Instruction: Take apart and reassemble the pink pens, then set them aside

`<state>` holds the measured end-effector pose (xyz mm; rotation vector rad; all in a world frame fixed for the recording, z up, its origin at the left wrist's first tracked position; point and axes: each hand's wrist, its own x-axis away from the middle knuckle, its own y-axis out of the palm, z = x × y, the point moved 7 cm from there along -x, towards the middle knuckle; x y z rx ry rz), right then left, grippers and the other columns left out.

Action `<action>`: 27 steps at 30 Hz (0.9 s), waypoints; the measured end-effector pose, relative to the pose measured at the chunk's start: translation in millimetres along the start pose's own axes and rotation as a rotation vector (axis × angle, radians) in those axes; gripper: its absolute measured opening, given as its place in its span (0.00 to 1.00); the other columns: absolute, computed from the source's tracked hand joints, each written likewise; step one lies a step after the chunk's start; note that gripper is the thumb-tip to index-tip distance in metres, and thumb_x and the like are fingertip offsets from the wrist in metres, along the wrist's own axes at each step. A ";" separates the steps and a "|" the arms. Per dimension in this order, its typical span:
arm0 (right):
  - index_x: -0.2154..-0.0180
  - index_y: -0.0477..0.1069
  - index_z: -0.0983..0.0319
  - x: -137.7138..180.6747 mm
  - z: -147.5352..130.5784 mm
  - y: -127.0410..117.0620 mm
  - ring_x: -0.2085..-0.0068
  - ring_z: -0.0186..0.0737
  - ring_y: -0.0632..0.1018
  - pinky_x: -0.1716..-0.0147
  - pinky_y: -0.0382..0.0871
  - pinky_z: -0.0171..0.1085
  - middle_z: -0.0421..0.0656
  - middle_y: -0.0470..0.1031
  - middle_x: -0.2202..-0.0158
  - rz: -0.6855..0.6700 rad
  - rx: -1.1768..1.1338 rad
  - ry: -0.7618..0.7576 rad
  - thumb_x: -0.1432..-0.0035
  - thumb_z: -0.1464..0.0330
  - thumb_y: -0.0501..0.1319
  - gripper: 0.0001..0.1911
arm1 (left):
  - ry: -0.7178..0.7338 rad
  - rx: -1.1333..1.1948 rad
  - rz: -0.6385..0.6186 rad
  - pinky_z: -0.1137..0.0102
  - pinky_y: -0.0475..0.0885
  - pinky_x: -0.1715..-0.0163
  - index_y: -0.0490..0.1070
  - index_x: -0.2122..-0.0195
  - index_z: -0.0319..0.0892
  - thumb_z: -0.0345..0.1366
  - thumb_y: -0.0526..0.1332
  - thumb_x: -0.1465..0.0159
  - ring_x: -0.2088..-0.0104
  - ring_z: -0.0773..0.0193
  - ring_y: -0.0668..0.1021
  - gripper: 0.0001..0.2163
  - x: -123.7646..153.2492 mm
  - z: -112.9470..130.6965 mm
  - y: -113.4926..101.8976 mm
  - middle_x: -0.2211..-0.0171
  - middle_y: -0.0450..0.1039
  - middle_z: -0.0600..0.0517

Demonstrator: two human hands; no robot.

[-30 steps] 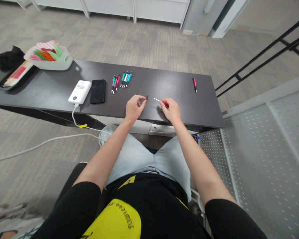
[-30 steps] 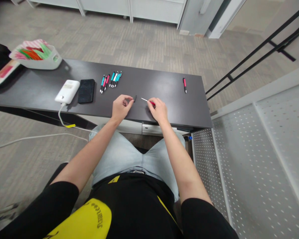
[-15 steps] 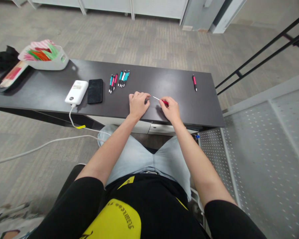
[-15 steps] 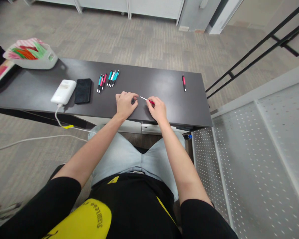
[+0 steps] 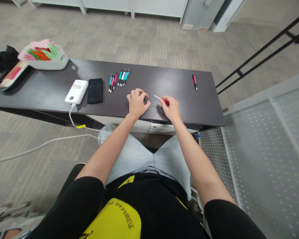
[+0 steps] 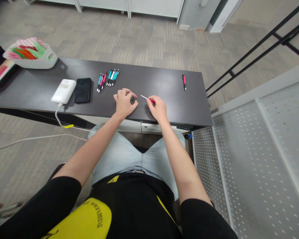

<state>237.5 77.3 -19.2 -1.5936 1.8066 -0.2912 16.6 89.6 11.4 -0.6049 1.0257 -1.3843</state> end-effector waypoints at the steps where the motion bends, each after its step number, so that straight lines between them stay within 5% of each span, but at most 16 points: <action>1: 0.56 0.82 0.52 -0.1 0.4 0.1 0.53 0.56 0.85 0.45 0.80 0.51 0.47 0.88 0.56 -0.003 -0.003 0.002 0.15 0.53 0.67 0.14 | -0.015 -0.003 0.007 0.36 0.69 0.26 0.88 0.46 0.50 0.32 0.72 0.22 0.24 0.29 0.78 0.07 0.7 -1.5 -0.5 0.28 0.84 0.36; 11: 0.56 0.81 0.52 -0.2 2.9 1.2 0.55 0.54 0.83 0.46 0.79 0.50 0.46 0.87 0.56 -0.003 -0.049 0.019 0.15 0.52 0.68 0.15 | -0.024 0.011 0.028 0.33 0.66 0.24 0.97 0.45 0.56 0.33 0.68 0.17 0.24 0.30 0.76 0.14 7.1 -7.4 -1.6 0.28 0.86 0.42; 27: 0.56 0.81 0.51 0.4 -3.7 -0.8 0.51 0.56 0.85 0.42 0.82 0.51 0.47 0.89 0.54 -0.020 -0.038 0.054 0.15 0.53 0.67 0.15 | -0.079 0.018 -0.031 0.29 0.60 0.21 0.89 0.31 0.57 0.36 0.69 0.20 0.21 0.25 0.70 0.20 7.3 -4.2 -10.2 0.24 0.82 0.39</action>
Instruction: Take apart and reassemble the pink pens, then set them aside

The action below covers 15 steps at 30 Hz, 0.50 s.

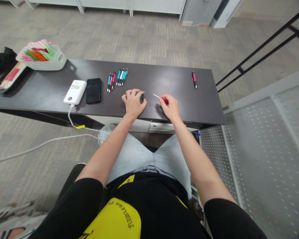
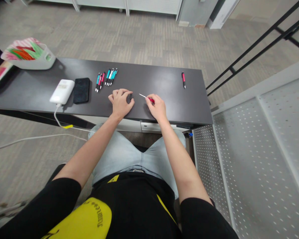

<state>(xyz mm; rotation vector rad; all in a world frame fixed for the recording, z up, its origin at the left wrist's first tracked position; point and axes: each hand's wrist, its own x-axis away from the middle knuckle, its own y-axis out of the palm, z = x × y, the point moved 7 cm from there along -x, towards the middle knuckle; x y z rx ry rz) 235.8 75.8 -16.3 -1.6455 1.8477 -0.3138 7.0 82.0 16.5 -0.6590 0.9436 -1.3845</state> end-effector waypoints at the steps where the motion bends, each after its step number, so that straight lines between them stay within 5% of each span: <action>1: 0.56 0.81 0.51 0.1 -0.4 0.1 0.51 0.56 0.85 0.42 0.82 0.51 0.48 0.89 0.53 -0.002 0.002 -0.005 0.15 0.53 0.66 0.15 | 0.020 0.005 0.002 0.29 0.60 0.21 0.88 0.30 0.57 0.36 0.70 0.22 0.20 0.25 0.70 0.21 -1.0 -0.6 -1.5 0.23 0.82 0.39; 6: 0.56 0.82 0.51 0.7 1.1 1.1 0.51 0.56 0.85 0.43 0.82 0.51 0.47 0.90 0.54 0.006 0.015 0.013 0.13 0.50 0.66 0.18 | 0.123 0.009 -0.053 0.34 0.60 0.18 0.85 0.25 0.58 0.36 0.72 0.26 0.19 0.28 0.71 0.28 -9.8 -15.3 -5.6 0.22 0.83 0.41; 15: 0.56 0.81 0.52 -0.4 0.3 2.0 0.52 0.55 0.86 0.43 0.81 0.50 0.47 0.89 0.54 -0.014 0.029 0.003 0.13 0.54 0.68 0.14 | 0.085 0.038 -0.104 0.40 0.64 0.16 0.77 0.16 0.53 0.35 0.72 0.28 0.18 0.31 0.73 0.37 -19.1 -32.5 -3.4 0.18 0.80 0.38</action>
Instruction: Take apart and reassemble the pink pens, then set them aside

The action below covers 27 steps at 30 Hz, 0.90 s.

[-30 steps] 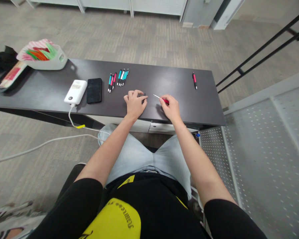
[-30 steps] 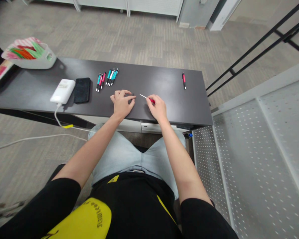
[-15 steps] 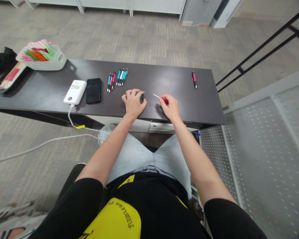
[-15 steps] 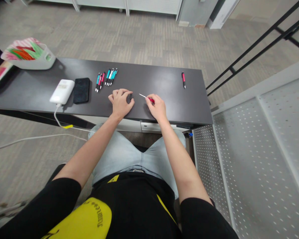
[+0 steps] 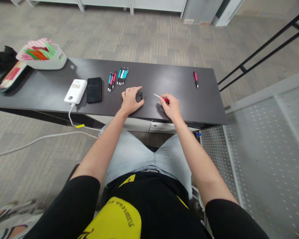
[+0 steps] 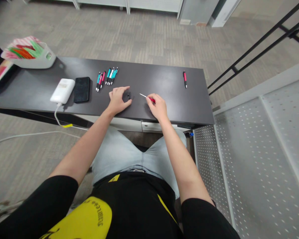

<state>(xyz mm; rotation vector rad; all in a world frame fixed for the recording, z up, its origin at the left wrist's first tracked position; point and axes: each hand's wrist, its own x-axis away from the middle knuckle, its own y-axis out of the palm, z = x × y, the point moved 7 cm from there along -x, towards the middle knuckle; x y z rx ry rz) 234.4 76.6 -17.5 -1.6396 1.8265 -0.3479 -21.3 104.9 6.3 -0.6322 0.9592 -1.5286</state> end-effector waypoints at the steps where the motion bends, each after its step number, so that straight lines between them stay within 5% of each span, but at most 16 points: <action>1: 0.56 0.81 0.52 -0.1 -0.6 -0.3 0.52 0.55 0.85 0.43 0.81 0.50 0.47 0.89 0.54 0.000 -0.001 0.000 0.13 0.53 0.68 0.15 | -0.006 0.003 0.006 0.40 0.64 0.16 0.76 0.16 0.52 0.35 0.72 0.28 0.18 0.31 0.73 0.38 0.3 0.1 -0.1 0.18 0.80 0.38; 6: 0.57 0.82 0.50 0.0 -2.8 -1.5 0.51 0.57 0.85 0.44 0.83 0.52 0.47 0.89 0.54 0.003 -0.012 -0.001 0.13 0.47 0.67 0.20 | -0.029 0.011 0.021 0.38 0.65 0.16 0.77 0.18 0.54 0.33 0.72 0.29 0.20 0.30 0.75 0.37 2.0 0.6 -1.3 0.20 0.82 0.38; 10: 0.56 0.84 0.51 -0.6 -1.8 0.6 0.51 0.58 0.86 0.41 0.82 0.53 0.48 0.90 0.53 -0.021 -0.007 -0.029 0.13 0.51 0.67 0.17 | -0.015 0.009 0.058 0.39 0.67 0.19 0.76 0.16 0.55 0.34 0.73 0.29 0.20 0.29 0.74 0.38 6.6 6.5 -7.4 0.22 0.81 0.38; 20: 0.49 0.93 0.50 0.9 -8.2 12.8 0.49 0.60 0.87 0.41 0.82 0.55 0.48 0.91 0.53 -0.203 0.073 -0.146 0.14 0.55 0.71 0.12 | 0.178 0.056 -0.029 0.47 0.67 0.25 0.90 0.46 0.53 0.40 0.70 0.14 0.32 0.41 0.81 0.06 22.0 31.3 9.8 0.42 0.91 0.45; 27: 0.52 0.87 0.51 -3.1 0.3 1.9 0.43 0.63 0.87 0.32 0.83 0.59 0.52 0.92 0.46 -0.032 -0.013 -0.011 0.14 0.51 0.68 0.14 | -0.043 0.113 0.115 0.47 0.72 0.30 0.85 0.52 0.52 0.36 0.66 0.15 0.44 0.45 0.86 0.08 24.1 12.7 2.4 0.47 0.92 0.47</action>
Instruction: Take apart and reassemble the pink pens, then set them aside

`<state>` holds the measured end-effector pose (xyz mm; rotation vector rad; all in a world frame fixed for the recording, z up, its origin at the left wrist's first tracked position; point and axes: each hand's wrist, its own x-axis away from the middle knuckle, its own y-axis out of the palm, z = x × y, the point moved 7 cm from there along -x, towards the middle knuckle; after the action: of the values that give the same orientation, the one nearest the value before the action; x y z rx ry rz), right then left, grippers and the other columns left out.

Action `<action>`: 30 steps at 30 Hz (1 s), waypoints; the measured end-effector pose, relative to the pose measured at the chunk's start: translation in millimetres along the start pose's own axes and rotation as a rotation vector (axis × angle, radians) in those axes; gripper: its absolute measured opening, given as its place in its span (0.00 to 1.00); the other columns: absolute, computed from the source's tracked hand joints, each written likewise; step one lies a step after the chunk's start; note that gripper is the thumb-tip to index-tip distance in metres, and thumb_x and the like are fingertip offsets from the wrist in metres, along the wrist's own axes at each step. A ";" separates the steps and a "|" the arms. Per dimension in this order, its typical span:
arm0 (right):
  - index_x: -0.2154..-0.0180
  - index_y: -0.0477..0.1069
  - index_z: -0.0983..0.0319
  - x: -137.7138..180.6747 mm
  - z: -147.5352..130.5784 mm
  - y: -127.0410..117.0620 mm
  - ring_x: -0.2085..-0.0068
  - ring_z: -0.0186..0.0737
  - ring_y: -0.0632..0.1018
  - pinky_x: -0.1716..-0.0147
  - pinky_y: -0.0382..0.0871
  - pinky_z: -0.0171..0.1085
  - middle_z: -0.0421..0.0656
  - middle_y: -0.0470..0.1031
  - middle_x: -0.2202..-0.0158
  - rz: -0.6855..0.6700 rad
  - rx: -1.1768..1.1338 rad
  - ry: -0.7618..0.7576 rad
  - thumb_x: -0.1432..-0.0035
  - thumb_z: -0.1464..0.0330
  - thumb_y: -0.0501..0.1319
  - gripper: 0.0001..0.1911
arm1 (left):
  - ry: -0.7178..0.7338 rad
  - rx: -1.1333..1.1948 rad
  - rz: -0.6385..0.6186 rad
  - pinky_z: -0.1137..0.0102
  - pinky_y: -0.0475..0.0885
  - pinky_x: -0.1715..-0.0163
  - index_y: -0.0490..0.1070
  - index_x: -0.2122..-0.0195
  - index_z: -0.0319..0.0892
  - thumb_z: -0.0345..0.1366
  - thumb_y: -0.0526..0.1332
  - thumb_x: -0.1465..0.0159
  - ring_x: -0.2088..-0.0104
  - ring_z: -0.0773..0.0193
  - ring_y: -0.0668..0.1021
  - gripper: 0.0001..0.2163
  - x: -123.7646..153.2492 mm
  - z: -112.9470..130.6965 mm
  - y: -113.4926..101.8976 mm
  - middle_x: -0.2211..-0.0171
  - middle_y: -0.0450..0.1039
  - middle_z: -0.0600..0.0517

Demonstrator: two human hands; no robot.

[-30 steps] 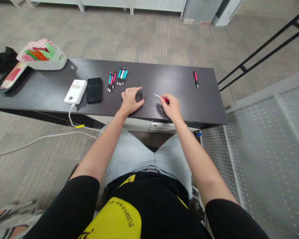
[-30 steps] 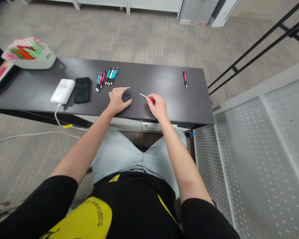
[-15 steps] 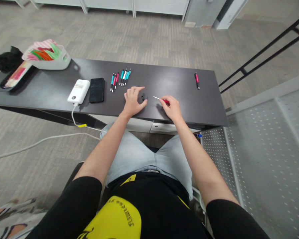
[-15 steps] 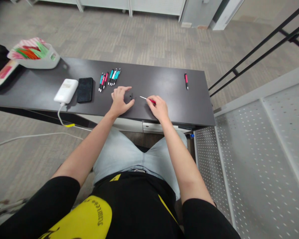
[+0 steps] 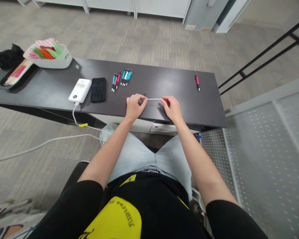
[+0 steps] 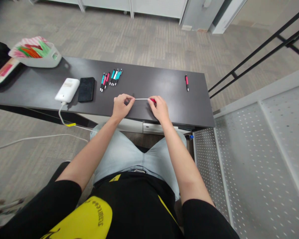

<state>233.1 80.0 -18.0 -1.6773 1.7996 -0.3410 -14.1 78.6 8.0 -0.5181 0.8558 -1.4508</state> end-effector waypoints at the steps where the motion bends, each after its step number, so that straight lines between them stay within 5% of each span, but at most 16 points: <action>1: 0.52 0.86 0.51 -0.7 2.1 -1.7 0.43 0.63 0.87 0.32 0.83 0.60 0.53 0.92 0.46 0.027 -0.008 0.018 0.14 0.51 0.67 0.15 | -0.015 0.002 0.012 0.48 0.74 0.31 0.84 0.53 0.52 0.36 0.66 0.16 0.44 0.45 0.86 0.08 1.8 -1.9 -0.4 0.48 0.92 0.47; 10: 0.50 0.84 0.52 -3.8 11.0 -0.5 0.43 0.63 0.86 0.32 0.83 0.61 0.55 0.89 0.46 0.052 -0.022 0.019 0.16 0.52 0.66 0.14 | 0.014 -0.022 -0.056 0.49 0.78 0.36 0.83 0.47 0.52 0.31 0.70 0.21 0.53 0.46 0.89 0.07 6.6 -0.6 17.0 0.58 0.90 0.51; 17: 0.53 0.81 0.51 -3.0 8.3 -0.7 0.45 0.62 0.85 0.31 0.82 0.61 0.53 0.89 0.47 0.045 -0.031 0.020 0.19 0.54 0.68 0.10 | 0.089 -0.042 -0.139 0.51 0.77 0.36 0.83 0.54 0.51 0.31 0.71 0.22 0.45 0.43 0.90 0.05 6.7 9.2 15.9 0.52 0.90 0.46; 24: 0.50 0.82 0.53 -2.2 7.1 -0.4 0.42 0.62 0.86 0.30 0.82 0.60 0.54 0.89 0.45 0.037 0.005 0.016 0.18 0.58 0.67 0.07 | 0.108 0.009 -0.176 0.50 0.77 0.34 0.91 0.48 0.49 0.33 0.71 0.22 0.53 0.48 0.86 0.08 9.6 4.9 14.9 0.49 0.91 0.46; 30: 0.42 0.89 0.54 -3.8 10.4 2.7 0.38 0.63 0.87 0.26 0.83 0.61 0.55 0.90 0.42 -0.006 0.044 0.017 0.19 0.66 0.63 0.15 | 0.101 0.065 -0.121 0.50 0.77 0.36 0.95 0.51 0.49 0.32 0.72 0.23 0.57 0.50 0.86 0.09 4.8 -9.1 23.0 0.55 0.90 0.47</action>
<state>237.2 86.5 -26.4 -1.6540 1.7867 -0.3959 -6.9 77.7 -16.1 -0.4572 0.8667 -1.6212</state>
